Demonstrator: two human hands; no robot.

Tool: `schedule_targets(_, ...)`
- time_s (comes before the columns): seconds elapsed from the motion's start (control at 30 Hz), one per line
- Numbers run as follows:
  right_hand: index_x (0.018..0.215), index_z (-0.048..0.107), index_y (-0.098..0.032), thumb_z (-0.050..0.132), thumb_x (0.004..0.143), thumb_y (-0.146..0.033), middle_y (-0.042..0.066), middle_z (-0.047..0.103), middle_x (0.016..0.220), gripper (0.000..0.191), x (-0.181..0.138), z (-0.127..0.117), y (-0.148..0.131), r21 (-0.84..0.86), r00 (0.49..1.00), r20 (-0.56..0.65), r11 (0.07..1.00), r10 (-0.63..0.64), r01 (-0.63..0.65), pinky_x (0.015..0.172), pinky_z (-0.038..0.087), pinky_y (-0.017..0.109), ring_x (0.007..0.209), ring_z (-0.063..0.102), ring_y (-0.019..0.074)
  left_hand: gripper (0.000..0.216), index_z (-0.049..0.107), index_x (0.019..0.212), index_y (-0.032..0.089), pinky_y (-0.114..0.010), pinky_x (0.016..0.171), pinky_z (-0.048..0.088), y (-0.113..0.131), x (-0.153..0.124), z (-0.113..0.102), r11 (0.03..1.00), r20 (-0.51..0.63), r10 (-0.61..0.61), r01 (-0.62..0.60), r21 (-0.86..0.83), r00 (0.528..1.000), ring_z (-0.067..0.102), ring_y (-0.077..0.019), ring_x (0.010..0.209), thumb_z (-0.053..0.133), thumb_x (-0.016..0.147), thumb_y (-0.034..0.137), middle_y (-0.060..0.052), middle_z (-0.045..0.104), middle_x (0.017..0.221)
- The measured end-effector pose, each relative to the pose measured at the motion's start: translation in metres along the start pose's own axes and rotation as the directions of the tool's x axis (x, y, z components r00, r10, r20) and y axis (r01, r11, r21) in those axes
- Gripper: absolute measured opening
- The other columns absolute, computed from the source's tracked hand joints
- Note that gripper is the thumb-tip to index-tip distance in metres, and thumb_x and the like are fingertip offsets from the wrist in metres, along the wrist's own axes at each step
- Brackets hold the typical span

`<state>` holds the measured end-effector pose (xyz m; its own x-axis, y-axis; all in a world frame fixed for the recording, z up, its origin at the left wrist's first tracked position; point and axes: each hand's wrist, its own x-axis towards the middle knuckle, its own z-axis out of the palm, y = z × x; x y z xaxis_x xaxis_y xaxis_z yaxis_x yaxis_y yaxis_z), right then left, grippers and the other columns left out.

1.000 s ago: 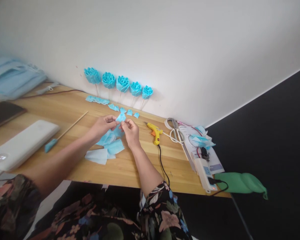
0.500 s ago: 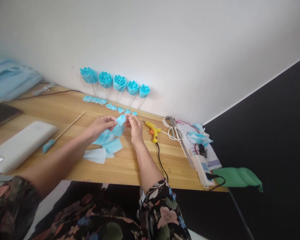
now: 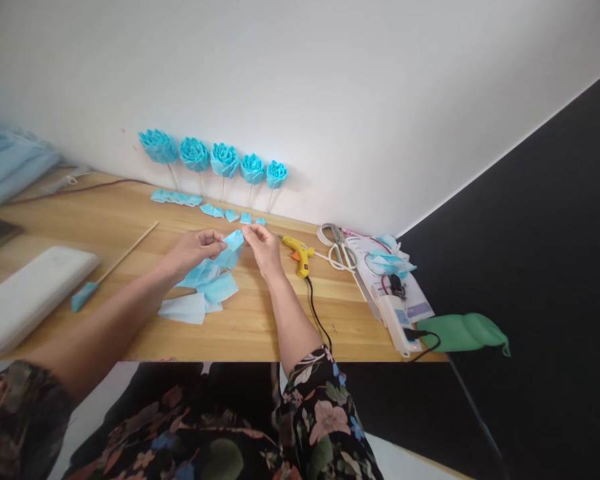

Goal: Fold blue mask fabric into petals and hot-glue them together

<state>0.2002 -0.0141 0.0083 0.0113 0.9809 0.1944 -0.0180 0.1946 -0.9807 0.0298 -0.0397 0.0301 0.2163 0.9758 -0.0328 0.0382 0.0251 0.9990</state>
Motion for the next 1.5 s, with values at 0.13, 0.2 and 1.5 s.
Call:
schedule_targets(0.13, 0.073, 0.064, -0.02, 0.071, 0.071, -0.053, -0.002, 0.06, 0.069, 0.034, 0.001, 0.0, -0.001, -0.006, 1.0, -0.002, 1.0, -0.005, 0.005, 0.07, 0.047, 0.026, 0.068, 0.054, 0.0128, 0.021, 0.059, 0.071, 0.017, -0.023, 0.054, 0.033, -0.002, 0.0, 0.001, 1.0, -0.033, 0.011, -0.011, -0.008, 0.999, 0.042, -0.0088, 0.054, 0.067, 0.066, 0.036, 0.005, 0.05, 0.058)
schedule_targets(0.2, 0.074, 0.062, -0.02, 0.069, 0.072, -0.053, -0.002, 0.059, 0.069, 0.033, 0.003, -0.002, -0.001, 0.019, 0.998, -0.058, 1.0, -0.02, 0.021, 0.069, 0.046, 0.025, 0.068, 0.053, 0.0121, 0.02, 0.06, 0.074, 0.017, -0.023, 0.055, 0.034, -0.003, 0.001, 0.0, 0.999, -0.078, 0.041, -0.043, -0.032, 0.996, 0.043, -0.0089, 0.054, 0.066, 0.07, 0.036, 0.005, 0.05, 0.058)
schedule_targets(1.5, 0.108, 0.066, -0.018, 0.066, 0.075, -0.037, 0.0, 0.071, 0.076, 0.038, 0.084, 0.067, -0.002, -0.263, 0.986, 0.043, 0.954, 0.161, -0.144, 0.05, 0.043, 0.022, 0.061, 0.059, 0.012, 0.058, 0.077, 0.093, 0.029, -0.054, 0.106, 0.042, -0.156, -0.178, -0.047, 0.916, 0.112, -0.201, 0.146, 0.373, 0.973, 0.064, -0.0397, 0.108, 0.042, 0.08, 0.074, -0.009, 0.076, 0.083)
